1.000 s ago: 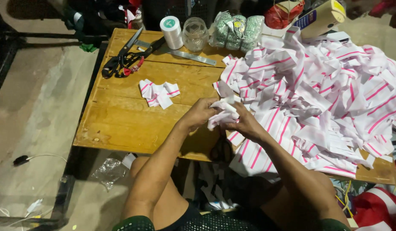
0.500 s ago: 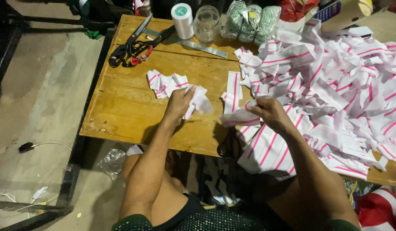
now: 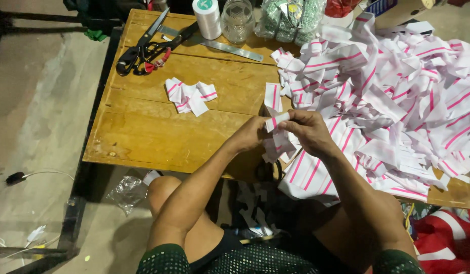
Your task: Cutting fabric strips with scissors and sorting the pieces on a table
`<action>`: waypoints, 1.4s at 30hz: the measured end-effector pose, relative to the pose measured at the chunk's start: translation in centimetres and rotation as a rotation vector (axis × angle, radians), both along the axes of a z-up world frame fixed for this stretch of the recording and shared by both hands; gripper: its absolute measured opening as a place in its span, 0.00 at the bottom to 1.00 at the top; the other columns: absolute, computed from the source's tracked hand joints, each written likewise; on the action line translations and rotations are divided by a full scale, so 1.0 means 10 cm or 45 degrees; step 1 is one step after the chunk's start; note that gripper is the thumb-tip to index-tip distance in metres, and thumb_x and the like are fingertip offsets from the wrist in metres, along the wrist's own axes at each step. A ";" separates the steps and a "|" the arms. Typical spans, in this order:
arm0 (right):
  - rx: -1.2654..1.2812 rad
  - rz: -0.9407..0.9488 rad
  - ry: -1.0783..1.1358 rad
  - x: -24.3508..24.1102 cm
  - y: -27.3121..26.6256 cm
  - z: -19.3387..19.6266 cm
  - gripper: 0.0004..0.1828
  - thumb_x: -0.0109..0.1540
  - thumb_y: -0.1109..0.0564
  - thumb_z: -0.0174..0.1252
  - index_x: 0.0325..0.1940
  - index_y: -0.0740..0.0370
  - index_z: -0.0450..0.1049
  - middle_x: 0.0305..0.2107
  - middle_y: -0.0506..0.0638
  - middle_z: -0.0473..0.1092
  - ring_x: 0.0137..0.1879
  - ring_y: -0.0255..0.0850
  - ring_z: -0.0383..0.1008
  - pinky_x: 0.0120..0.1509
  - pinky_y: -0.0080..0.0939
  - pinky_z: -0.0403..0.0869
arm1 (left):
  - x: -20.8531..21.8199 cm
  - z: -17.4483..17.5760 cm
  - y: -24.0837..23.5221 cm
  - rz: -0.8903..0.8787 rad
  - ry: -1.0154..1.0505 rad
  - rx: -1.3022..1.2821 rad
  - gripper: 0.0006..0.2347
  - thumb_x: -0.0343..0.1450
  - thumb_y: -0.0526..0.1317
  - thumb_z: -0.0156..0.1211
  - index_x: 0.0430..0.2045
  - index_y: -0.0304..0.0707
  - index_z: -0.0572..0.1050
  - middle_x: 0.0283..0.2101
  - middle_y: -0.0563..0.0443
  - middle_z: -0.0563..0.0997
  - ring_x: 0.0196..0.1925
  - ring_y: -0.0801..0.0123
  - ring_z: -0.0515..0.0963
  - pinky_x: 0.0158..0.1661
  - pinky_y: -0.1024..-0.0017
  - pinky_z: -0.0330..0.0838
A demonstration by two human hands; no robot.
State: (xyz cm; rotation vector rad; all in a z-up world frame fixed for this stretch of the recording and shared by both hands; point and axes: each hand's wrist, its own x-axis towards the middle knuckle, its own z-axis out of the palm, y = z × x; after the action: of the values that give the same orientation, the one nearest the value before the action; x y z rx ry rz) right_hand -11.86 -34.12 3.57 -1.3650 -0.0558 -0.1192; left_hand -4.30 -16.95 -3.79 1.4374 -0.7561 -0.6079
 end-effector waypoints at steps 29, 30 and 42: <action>-2.366 -0.061 0.246 0.07 -1.05 -1.75 0.10 0.59 0.53 0.58 0.35 0.58 0.81 0.23 0.54 0.75 0.33 0.53 0.82 0.37 0.53 0.80 | 1.15 0.40 1.28 1.123 -0.627 1.674 0.30 0.74 0.35 0.61 0.70 0.38 0.54 0.54 0.32 0.72 0.60 0.42 0.71 0.54 0.48 0.69; -2.283 -0.092 0.265 0.10 -1.10 -1.65 0.10 0.58 0.51 0.59 0.34 0.58 0.81 0.21 0.55 0.74 0.32 0.56 0.81 0.36 0.56 0.79 | 1.05 0.52 1.16 1.178 -0.938 1.618 0.27 0.73 0.37 0.64 0.67 0.34 0.61 0.50 0.35 0.73 0.55 0.45 0.74 0.50 0.48 0.71; -2.041 0.085 0.116 -0.06 -0.59 -1.40 0.10 0.62 0.54 0.56 0.37 0.63 0.77 0.26 0.59 0.74 0.33 0.59 0.80 0.35 0.60 0.79 | -0.30 0.24 -0.03 0.135 -0.587 0.897 0.19 0.71 0.44 0.61 0.57 0.42 0.73 0.46 0.40 0.78 0.53 0.44 0.81 0.51 0.53 0.76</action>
State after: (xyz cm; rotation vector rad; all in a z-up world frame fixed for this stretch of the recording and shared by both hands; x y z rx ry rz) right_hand -12.48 -40.01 -10.41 -2.9625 -0.1331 0.0867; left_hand -7.25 -17.24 -1.41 2.3043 -0.8540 -0.4819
